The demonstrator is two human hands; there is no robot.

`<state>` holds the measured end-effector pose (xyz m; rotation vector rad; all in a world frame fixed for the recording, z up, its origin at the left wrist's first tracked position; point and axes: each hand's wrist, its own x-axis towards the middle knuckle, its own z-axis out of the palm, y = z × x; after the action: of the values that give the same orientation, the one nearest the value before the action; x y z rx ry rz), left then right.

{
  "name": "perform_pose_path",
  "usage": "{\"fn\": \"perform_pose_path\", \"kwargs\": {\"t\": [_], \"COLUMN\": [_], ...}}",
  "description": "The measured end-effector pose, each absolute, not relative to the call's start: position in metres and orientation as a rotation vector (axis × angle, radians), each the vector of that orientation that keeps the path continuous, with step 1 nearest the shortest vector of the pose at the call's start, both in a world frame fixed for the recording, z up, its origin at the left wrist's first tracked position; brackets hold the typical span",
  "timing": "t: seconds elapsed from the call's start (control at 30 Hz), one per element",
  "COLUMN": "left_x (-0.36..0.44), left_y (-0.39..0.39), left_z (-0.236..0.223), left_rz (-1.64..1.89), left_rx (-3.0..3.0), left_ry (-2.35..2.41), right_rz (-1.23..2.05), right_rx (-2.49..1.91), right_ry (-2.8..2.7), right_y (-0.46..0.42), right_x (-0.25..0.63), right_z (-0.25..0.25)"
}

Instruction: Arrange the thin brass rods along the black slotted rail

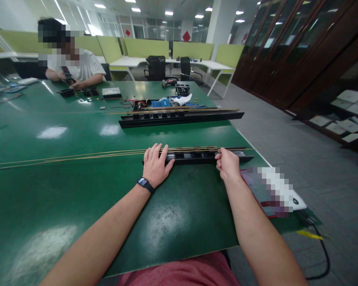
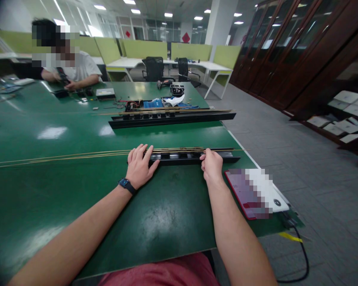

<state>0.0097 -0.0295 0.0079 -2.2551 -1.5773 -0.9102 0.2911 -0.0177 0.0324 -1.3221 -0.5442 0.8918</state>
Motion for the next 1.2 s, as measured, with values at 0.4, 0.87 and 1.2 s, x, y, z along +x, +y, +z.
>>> {"fn": "perform_pose_path", "kwargs": {"t": [0.4,0.87,1.2], "left_x": [0.0114,0.0126,0.0130], "left_y": [-0.0300,-0.0299,-0.0298], "left_z": [0.0087,0.0077,0.0080], "left_rz": [-0.907,-0.935,-0.934], "left_rx": [-2.251,-2.259,-2.258], "left_ry": [-1.585,-1.587,-1.588], "right_rz": [0.908,0.935,0.919], "right_rx": [-1.333,-1.353,-1.336], "right_ry": [-0.556,-0.550,-0.574], "right_y": [-0.0167,-0.0195,-0.0193], "right_x": [0.2922,0.2881,0.2872], "right_z": [0.0321,0.0383,0.0360]}}
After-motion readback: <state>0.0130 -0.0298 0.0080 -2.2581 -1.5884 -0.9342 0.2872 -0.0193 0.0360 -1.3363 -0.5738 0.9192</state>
